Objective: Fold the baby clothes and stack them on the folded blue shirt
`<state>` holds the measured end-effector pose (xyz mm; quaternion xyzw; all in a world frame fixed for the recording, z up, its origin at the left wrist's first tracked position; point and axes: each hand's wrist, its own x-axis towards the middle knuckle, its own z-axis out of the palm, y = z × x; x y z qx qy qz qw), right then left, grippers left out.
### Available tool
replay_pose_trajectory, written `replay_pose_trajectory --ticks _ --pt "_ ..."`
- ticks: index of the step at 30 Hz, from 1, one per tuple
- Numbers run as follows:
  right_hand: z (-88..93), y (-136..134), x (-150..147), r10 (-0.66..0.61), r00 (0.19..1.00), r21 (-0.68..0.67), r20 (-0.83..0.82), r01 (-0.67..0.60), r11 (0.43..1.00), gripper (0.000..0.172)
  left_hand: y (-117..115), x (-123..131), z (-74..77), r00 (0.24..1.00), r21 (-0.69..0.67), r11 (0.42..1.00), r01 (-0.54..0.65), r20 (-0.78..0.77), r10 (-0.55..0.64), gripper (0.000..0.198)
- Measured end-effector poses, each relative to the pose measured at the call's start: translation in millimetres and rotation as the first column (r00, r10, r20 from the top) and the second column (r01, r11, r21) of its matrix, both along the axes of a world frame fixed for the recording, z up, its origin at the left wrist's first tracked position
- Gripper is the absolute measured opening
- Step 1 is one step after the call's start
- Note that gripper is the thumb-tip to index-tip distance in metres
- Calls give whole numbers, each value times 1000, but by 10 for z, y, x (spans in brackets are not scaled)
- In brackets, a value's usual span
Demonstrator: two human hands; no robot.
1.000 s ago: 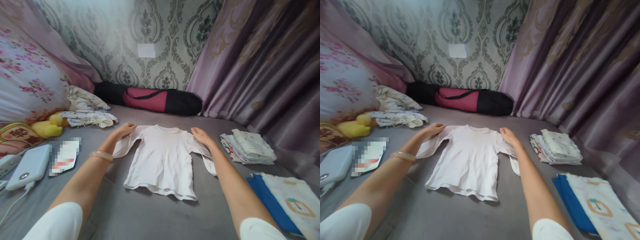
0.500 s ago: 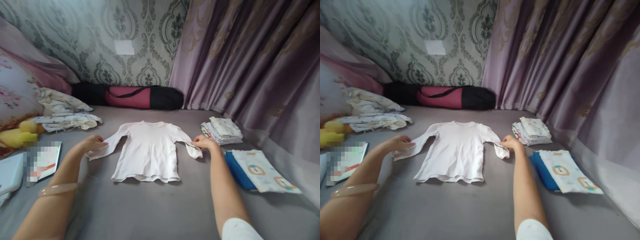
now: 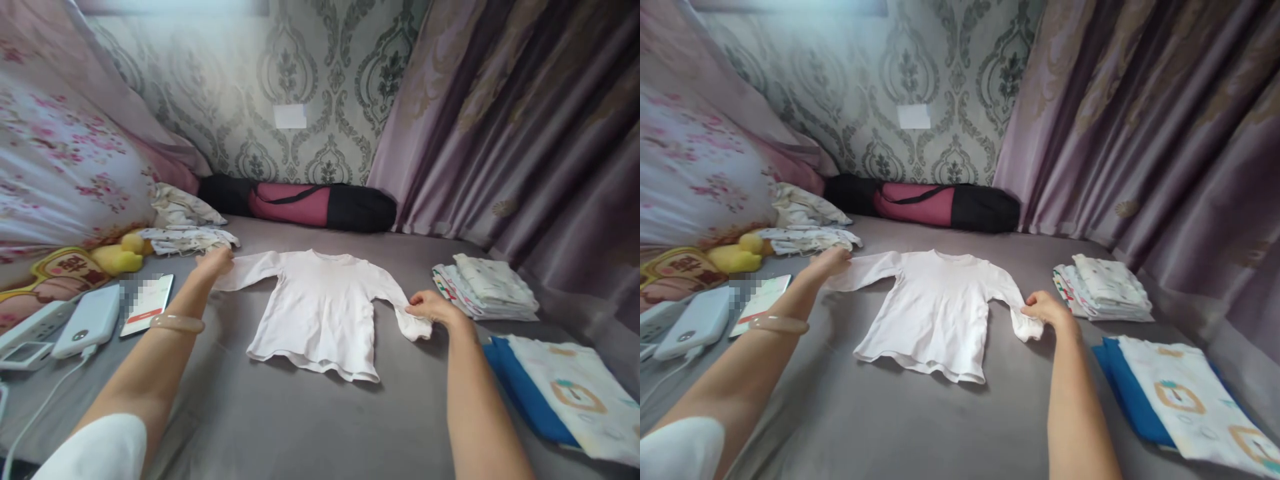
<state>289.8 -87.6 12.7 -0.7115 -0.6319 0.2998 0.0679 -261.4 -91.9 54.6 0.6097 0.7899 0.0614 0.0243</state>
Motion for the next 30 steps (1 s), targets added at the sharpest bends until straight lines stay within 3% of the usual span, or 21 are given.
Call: replay_pose_trajectory --ticks 3,7,10,13,17,20,26,30 --pt "16 5 -13 -4 1000 8 -5 4 1000 14 -38 105 85 978 15 985 -173 -115 173 35" --pt "117 -44 -69 37 993 30 116 -41 999 12 -143 370 27 973 123 978 -166 -143 183 40" --pt "265 -112 -162 -42 958 126 283 6 992 19 -221 680 -162 999 76 996 45 -16 -44 42" --pt "396 -164 -279 -153 896 307 417 19 952 27 -311 1040 -426 931 45 935 352 81 -355 48" --pt "401 -188 -404 -217 854 516 472 -68 854 33 -447 1356 -701 859 -45 862 504 132 -495 51" --pt "321 -199 -438 -243 851 552 465 -64 831 32 -527 1370 -774 835 -48 842 537 173 -523 51" --pt "346 -257 -405 -223 868 444 444 3 896 35 -701 1102 -715 846 21 864 503 194 -497 54" --pt "435 -492 -519 76 978 330 194 -138 934 21 -1005 911 -582 822 82 869 488 294 -488 58"
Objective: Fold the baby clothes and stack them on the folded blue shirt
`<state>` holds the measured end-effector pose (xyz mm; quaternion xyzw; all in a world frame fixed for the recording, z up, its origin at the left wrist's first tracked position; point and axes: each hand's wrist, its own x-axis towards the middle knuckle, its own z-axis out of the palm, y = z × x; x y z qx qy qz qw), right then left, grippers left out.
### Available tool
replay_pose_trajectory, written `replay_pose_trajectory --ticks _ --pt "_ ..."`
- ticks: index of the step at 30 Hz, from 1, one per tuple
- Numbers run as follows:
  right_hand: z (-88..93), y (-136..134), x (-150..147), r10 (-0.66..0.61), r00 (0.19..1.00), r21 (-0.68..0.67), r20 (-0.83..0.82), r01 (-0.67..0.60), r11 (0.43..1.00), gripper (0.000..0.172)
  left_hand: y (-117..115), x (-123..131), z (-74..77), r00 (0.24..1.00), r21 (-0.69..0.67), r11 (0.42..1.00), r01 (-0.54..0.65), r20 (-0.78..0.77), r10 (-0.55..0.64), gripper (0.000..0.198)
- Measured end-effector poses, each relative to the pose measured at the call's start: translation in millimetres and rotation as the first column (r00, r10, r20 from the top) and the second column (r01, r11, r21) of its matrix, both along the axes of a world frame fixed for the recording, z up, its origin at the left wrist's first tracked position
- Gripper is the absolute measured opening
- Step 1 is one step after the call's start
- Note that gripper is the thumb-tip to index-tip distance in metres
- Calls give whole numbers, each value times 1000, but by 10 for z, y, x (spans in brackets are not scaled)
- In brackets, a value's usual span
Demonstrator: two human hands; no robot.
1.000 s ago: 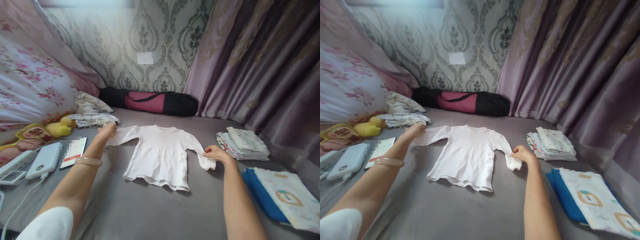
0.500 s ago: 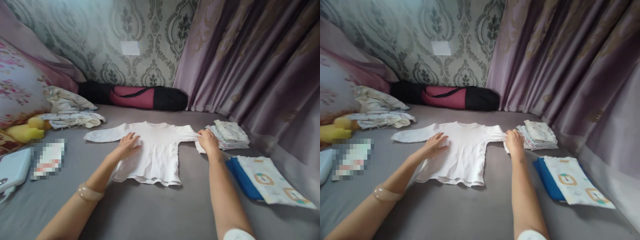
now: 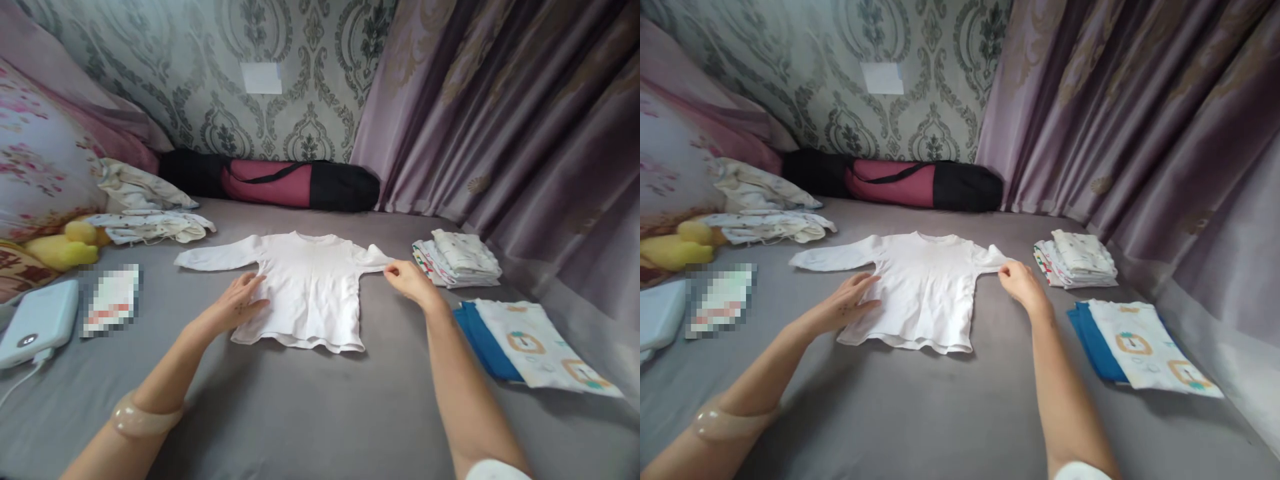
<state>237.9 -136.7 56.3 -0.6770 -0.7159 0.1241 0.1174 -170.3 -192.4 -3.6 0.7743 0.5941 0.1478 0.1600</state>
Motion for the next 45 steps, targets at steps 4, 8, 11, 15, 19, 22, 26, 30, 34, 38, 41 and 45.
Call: replay_pose_trajectory --ticks 4,8,11,15,19,22,26,30,34,38,41,45 --pt "-24 -530 -274 213 940 -143 -268 -258 956 25 -408 -58 139 985 -119 985 -121 105 134 58" --pt "-116 -1037 -524 163 954 -263 -252 -230 937 25 -676 35 190 962 -193 953 -234 98 256 56" --pt "-186 -1235 -644 134 979 -194 -154 -163 967 25 -752 139 196 949 -182 943 -278 100 299 55" --pt "-254 -1361 -690 106 987 -138 -117 -122 983 30 -799 209 196 941 -225 929 -294 105 323 58" --pt "-313 -1444 -621 217 966 -64 -142 -228 972 37 -870 177 191 956 -203 969 -143 224 189 65" --pt "-374 -1468 -581 262 961 10 -86 -262 965 35 -910 141 196 959 -156 988 -1 281 45 58" --pt "-447 -1469 -600 276 955 164 107 -291 943 37 -909 111 172 968 -52 996 71 246 -56 42" --pt "-424 -1433 -623 244 940 274 238 -306 912 35 -876 101 139 984 87 995 54 166 -68 36" --pt "-318 -1350 -551 309 917 389 253 -389 835 31 -829 57 207 997 126 992 18 67 -27 30" --pt "-281 -1302 -414 499 815 358 295 -578 734 32 -767 -83 239 998 204 977 64 -7 -64 29" --pt "-324 -1298 -331 526 782 294 335 -617 730 32 -720 -174 200 988 212 966 150 -54 -142 29" --pt "-382 -1284 -265 534 782 269 322 -617 740 31 -693 -192 193 978 151 967 205 -61 -198 33"
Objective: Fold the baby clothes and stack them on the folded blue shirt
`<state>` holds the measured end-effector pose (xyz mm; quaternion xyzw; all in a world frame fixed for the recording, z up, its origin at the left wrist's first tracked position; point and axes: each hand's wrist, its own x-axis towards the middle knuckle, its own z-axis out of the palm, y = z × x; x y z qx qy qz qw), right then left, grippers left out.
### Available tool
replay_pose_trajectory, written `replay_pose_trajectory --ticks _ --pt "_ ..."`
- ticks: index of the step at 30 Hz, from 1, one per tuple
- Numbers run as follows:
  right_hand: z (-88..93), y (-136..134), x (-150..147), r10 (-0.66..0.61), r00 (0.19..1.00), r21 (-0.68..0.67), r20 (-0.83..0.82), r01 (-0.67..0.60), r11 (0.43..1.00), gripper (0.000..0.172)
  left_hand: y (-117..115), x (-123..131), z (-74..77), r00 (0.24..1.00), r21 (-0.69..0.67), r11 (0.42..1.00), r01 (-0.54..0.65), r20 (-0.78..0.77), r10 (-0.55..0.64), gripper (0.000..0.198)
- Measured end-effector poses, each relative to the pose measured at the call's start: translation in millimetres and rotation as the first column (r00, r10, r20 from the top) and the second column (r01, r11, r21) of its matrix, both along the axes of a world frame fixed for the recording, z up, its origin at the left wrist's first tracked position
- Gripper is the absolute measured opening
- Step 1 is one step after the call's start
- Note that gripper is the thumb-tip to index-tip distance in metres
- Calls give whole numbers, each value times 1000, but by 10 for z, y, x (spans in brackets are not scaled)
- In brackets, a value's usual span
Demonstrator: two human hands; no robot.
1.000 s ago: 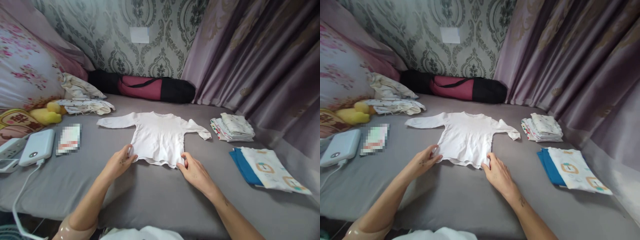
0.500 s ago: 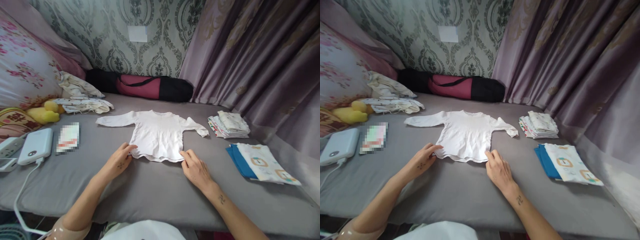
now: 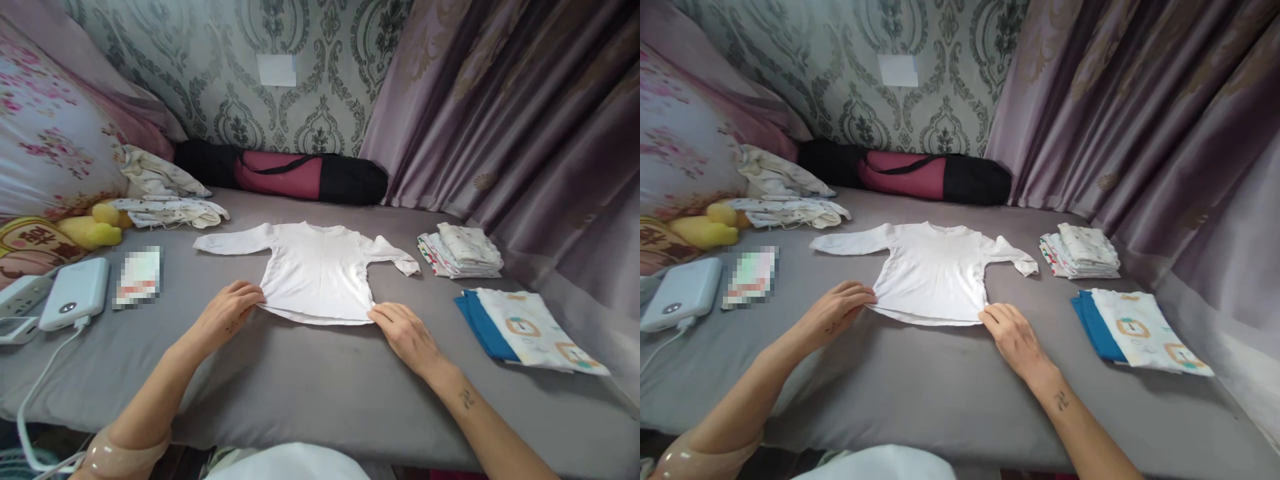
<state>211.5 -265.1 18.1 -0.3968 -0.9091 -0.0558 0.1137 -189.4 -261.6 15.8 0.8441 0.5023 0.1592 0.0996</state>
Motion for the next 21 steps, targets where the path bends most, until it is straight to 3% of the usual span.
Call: replay_pose_trajectory --ticks 6,13,16,18,21 --pt "-9 12 39 14 999 -108 -34 -18 994 31 -15 21 91 999 -112 994 13 -36 -17 35" --pt "137 -63 32 -58 989 -304 -138 13 953 32 4 29 92 995 -133 991 -25 -97 12 36" --pt "205 -19 60 -154 958 -477 -243 21 879 32 30 83 148 988 -125 991 -55 -150 36 32" --pt "211 109 82 -316 899 -589 -303 84 804 26 73 215 200 985 -94 993 -74 -164 57 29" --pt "139 468 74 -613 700 -733 -366 189 653 20 177 636 259 992 -53 997 -51 -120 44 31"
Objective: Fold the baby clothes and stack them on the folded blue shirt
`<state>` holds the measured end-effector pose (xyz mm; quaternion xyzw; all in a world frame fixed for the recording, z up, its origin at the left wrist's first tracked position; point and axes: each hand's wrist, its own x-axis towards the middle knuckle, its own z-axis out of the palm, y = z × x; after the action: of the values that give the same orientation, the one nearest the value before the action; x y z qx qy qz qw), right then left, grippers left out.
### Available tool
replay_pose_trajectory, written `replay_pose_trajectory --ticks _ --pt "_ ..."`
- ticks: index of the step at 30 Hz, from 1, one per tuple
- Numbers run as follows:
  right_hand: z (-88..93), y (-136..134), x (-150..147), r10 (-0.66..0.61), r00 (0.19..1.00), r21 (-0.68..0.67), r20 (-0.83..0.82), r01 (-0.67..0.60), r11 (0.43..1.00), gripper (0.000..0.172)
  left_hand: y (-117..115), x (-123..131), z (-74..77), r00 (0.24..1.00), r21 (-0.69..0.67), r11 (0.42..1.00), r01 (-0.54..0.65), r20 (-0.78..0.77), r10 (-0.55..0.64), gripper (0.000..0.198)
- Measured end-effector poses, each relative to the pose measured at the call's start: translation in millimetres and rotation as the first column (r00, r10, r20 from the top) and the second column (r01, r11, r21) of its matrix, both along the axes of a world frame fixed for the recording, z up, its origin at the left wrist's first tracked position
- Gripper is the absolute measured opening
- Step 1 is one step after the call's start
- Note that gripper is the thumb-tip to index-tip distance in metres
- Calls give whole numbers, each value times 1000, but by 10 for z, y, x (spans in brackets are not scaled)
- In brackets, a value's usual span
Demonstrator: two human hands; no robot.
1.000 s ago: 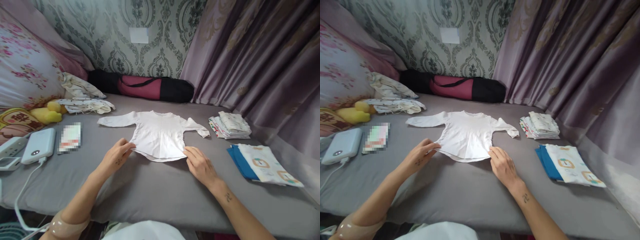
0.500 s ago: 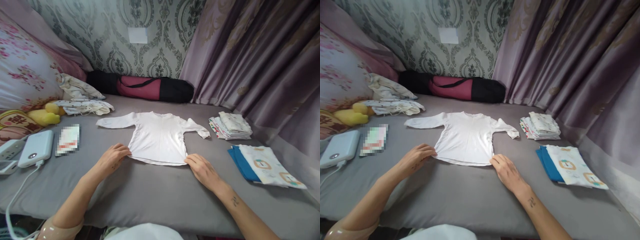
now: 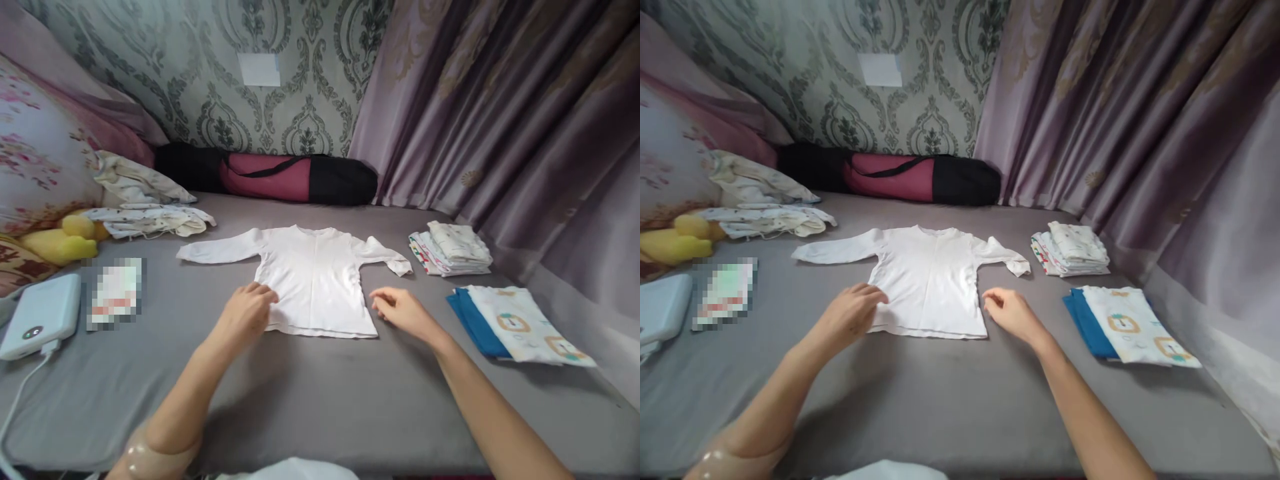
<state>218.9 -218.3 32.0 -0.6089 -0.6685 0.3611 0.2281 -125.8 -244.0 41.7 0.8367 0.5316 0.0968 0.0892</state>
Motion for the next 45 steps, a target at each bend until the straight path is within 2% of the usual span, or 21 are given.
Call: replay_pose_trajectory --ticks 2,4,7,11,14,17,19,21,24,28,32,34,36,37,39,41,45 --pt "-82 305 -51 -193 977 -77 -88 186 980 16 80 399 9 990 -8 992 130 52 -129 30" --pt "-167 598 -134 -375 922 -152 -97 358 921 15 162 811 -12 959 -26 961 276 66 -274 28" --pt "-281 920 -271 -463 881 -193 -97 440 877 25 284 1295 -105 945 -21 944 328 28 -327 29" --pt "-404 1108 -363 -526 842 -189 -121 501 845 24 394 1579 -337 951 51 956 288 98 -292 18" --pt "-457 1150 -355 -537 835 -180 -123 513 839 20 391 1629 -520 944 101 956 276 157 -289 24" --pt "-440 1156 -333 -525 844 -147 -109 509 848 13 331 1640 -634 960 123 966 227 140 -243 45" --pt "-398 1139 -329 -495 868 -52 -44 493 869 14 289 1640 -664 968 108 971 212 113 -224 58" --pt "-353 1109 -337 -453 886 119 98 442 889 18 261 1636 -669 969 90 970 226 79 -234 62" --pt "-318 1058 -366 -429 838 300 337 336 893 23 245 1625 -655 965 83 963 255 35 -258 60" --pt "-301 1015 -397 -388 778 281 494 280 918 28 249 1601 -616 962 27 963 270 36 -271 61" --pt "-204 957 -486 -383 710 236 591 301 924 33 348 1526 -506 945 -76 947 312 125 -302 65" --pt "-157 897 -593 -377 704 302 602 237 923 37 461 1415 -432 968 -78 974 214 154 -200 59" --pt "-160 816 -730 -299 756 398 582 55 916 40 595 1221 -384 993 -14 1000 9 121 -7 52" --pt "-187 772 -799 -238 782 434 576 -46 900 43 661 1095 -381 991 39 994 -102 90 98 51" --pt "-286 690 -913 -120 801 441 587 -192 877 52 768 814 -427 954 125 946 -299 37 296 55" --pt "-409 632 -975 -34 792 370 609 -246 896 60 836 559 -526 892 108 888 -447 -16 451 62" --pt "-557 599 -975 46 781 248 623 -252 935 65 892 320 -680 859 -38 859 -511 -64 508 70"
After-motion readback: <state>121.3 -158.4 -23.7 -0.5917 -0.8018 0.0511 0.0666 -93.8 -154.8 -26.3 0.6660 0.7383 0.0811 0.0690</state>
